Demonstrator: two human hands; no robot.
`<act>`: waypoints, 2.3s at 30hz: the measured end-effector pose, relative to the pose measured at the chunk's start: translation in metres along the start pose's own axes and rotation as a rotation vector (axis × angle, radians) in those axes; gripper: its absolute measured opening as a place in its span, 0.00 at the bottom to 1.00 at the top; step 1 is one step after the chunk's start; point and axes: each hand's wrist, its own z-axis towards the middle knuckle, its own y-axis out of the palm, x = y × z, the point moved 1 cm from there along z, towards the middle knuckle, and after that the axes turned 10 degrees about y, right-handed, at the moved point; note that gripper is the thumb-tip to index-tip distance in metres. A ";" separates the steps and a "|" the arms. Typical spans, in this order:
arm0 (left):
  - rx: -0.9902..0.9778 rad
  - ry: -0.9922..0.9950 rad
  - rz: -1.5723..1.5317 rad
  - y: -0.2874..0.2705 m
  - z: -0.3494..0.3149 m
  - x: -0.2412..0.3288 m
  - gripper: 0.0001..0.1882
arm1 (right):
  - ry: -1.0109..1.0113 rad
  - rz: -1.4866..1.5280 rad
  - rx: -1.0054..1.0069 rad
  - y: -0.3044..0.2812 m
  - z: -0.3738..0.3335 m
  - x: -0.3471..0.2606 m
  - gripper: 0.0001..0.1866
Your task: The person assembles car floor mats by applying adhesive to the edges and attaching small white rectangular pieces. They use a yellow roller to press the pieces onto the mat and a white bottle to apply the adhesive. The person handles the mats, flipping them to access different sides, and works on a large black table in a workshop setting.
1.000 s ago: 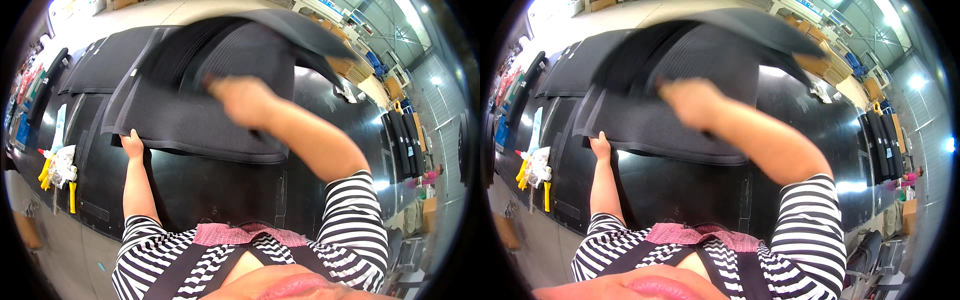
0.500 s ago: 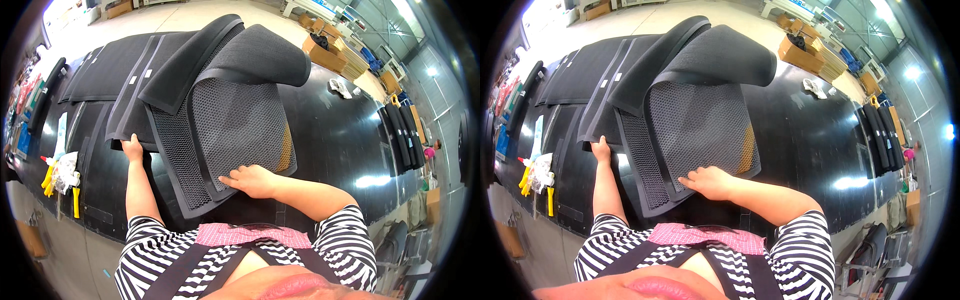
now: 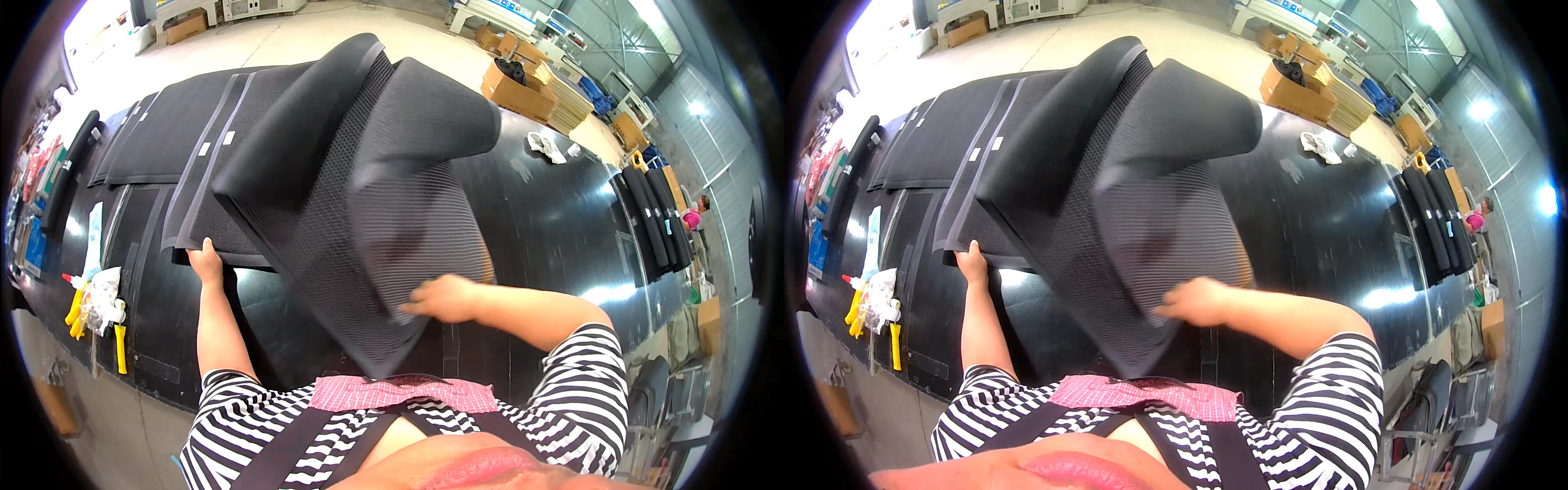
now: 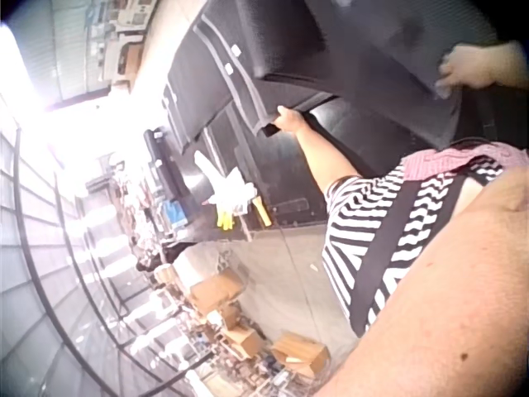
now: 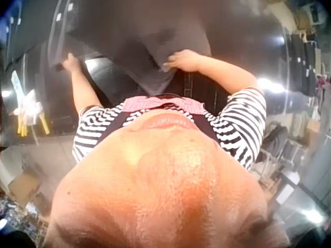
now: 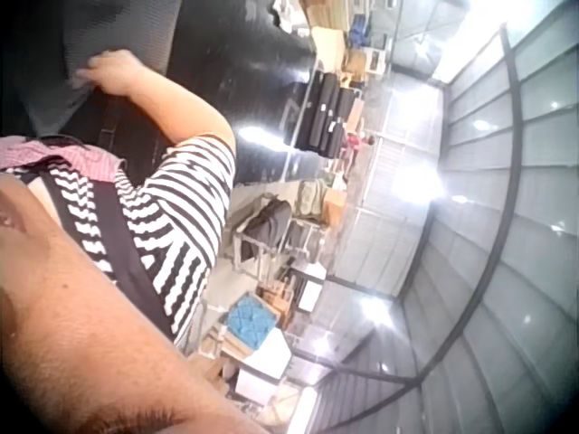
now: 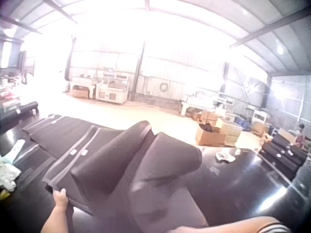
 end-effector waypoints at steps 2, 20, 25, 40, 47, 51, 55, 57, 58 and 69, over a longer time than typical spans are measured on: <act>-0.030 0.138 0.110 -0.005 0.002 -0.002 0.24 | 0.263 0.085 -0.131 0.008 -0.033 0.057 0.32; -0.106 0.177 0.261 0.028 -0.006 0.028 0.27 | 0.888 1.852 0.521 0.089 -0.088 0.077 0.39; -0.142 0.296 0.122 0.040 0.007 0.043 0.26 | 0.705 1.674 1.428 0.038 -0.106 0.170 0.39; 0.113 -0.604 -0.447 0.036 0.068 -0.008 0.27 | 0.951 0.449 0.746 0.144 -0.045 -0.043 0.25; 0.004 -0.527 -0.421 0.006 -0.038 0.047 0.26 | 0.977 0.416 0.711 0.164 -0.060 -0.079 0.28; -0.419 -0.576 -0.515 -0.011 -0.153 0.129 0.20 | 0.990 0.394 0.704 0.177 -0.066 -0.091 0.29; -0.921 -0.698 -0.555 -0.050 -0.263 0.215 0.21 | 0.910 0.547 0.682 0.168 -0.073 -0.118 0.32; -1.148 -0.639 -0.548 -0.075 -0.302 0.249 0.22 | 0.780 0.635 0.769 0.159 -0.073 -0.139 0.31; -1.207 -0.579 -0.512 -0.088 -0.318 0.257 0.22 | 0.692 0.655 0.785 0.150 -0.073 -0.153 0.30; -0.549 -0.646 -0.239 -0.283 -0.458 0.321 0.20 | -0.076 0.783 0.518 0.162 -0.093 -0.284 0.23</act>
